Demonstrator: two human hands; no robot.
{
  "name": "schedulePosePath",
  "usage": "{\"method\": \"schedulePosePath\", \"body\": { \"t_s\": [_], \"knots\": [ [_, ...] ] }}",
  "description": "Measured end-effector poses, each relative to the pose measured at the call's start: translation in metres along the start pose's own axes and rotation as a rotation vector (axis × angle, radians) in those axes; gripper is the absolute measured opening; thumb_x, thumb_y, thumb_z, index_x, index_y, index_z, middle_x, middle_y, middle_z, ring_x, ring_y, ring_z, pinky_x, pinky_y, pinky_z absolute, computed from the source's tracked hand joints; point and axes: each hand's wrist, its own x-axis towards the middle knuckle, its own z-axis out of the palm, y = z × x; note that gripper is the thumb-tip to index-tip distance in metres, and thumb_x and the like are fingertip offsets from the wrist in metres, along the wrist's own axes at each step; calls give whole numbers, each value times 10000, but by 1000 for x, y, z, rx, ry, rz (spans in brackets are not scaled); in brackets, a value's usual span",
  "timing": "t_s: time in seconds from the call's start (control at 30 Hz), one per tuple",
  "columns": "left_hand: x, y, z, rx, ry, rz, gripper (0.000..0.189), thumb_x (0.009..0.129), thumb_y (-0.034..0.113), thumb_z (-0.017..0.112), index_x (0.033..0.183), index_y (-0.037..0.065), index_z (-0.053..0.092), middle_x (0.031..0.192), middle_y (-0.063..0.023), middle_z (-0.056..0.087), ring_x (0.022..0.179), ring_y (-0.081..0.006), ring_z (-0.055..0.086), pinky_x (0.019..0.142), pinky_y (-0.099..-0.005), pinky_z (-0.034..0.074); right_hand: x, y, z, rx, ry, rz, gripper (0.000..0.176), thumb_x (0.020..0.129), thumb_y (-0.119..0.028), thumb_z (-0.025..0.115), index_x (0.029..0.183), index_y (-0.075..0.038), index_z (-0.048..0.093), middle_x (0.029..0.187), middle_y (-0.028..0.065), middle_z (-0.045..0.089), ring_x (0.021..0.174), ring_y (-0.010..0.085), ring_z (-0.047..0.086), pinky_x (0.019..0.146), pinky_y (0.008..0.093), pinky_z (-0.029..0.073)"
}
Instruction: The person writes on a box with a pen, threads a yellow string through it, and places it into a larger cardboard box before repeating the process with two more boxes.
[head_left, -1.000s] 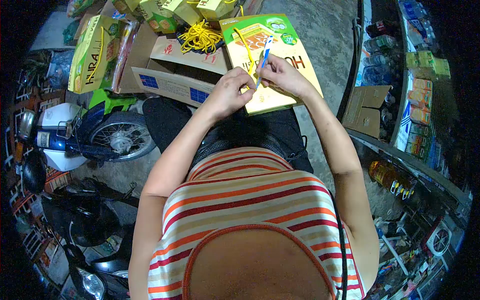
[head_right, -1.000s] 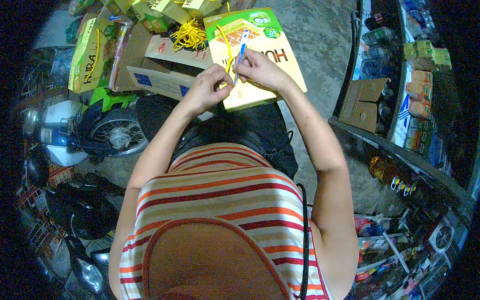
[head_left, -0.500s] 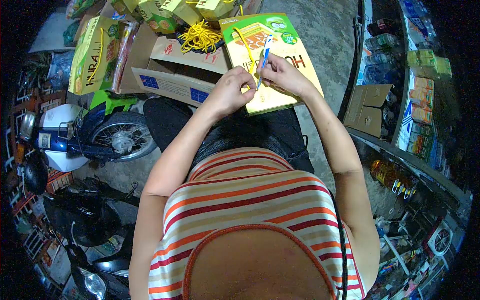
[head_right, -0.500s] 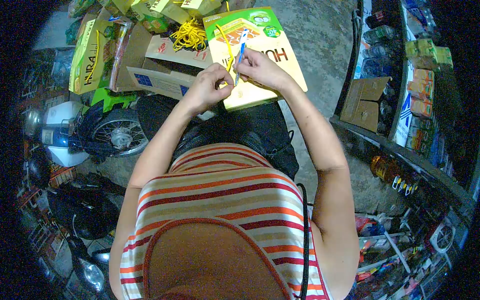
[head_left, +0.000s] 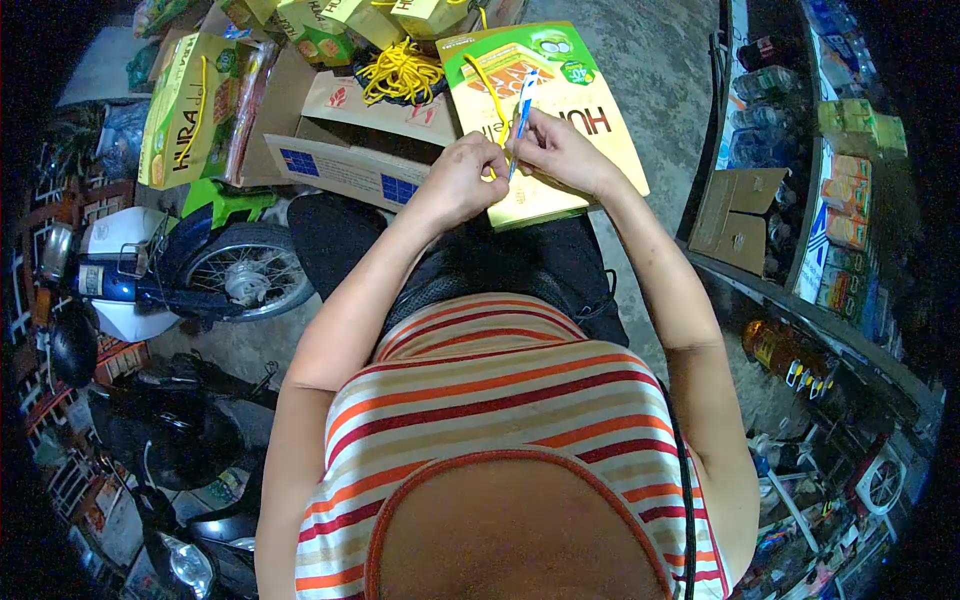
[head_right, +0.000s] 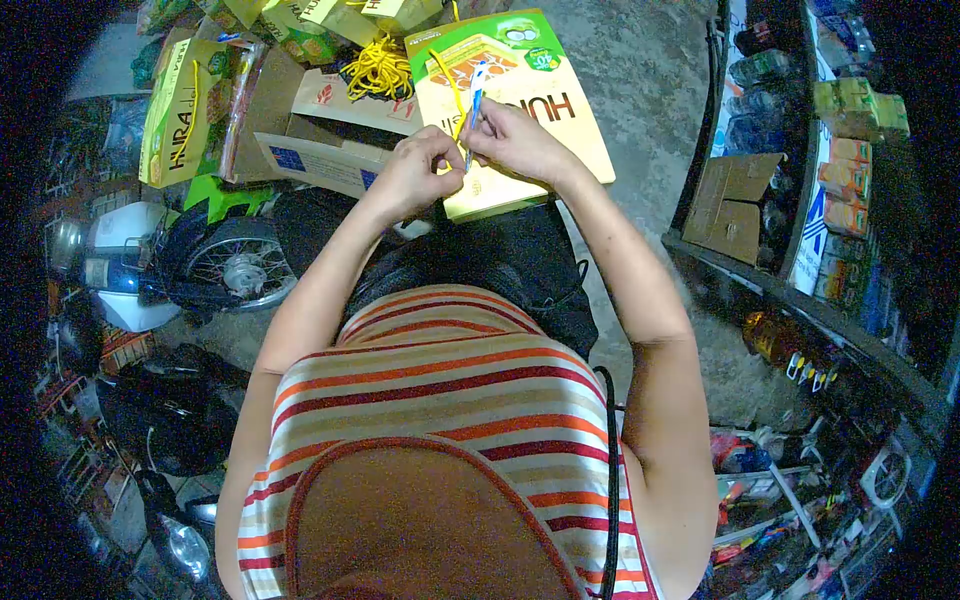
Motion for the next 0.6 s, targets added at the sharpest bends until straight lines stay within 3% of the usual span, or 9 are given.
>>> {"method": "schedulePosePath", "body": {
  "t_s": [0.2,0.37,0.43,0.6],
  "knots": [
    [0,-1,2,64,33,23,131,721,125,657,782,18,614,874,-107,592,815,-233,591,738,-319,474,-7,-17,3,-120,23,-76,272,915,-260,598,968,-6,517,698,25,550,638,109,518,601,282,449],
    [-5,-2,-8,-65,-58,42,119,792,113,652,858,19,618,904,-108,582,853,-219,586,782,-321,471,-12,-15,4,-241,48,-140,262,914,-250,594,967,-5,517,713,28,545,654,113,511,609,287,446],
    [-5,-1,-10,-68,-65,52,115,798,106,648,869,19,622,909,-106,578,854,-217,585,787,-321,470,-8,-4,4,-62,53,-121,236,918,-240,591,959,-16,527,698,12,524,638,100,486,593,278,430],
    [-4,3,-10,-46,-77,68,109,804,93,638,880,14,627,912,-102,573,851,-214,582,793,-320,467,-8,2,1,49,56,-53,133,946,-160,588,982,-44,533,694,-55,468,621,40,411,547,233,358]
  ]
}}
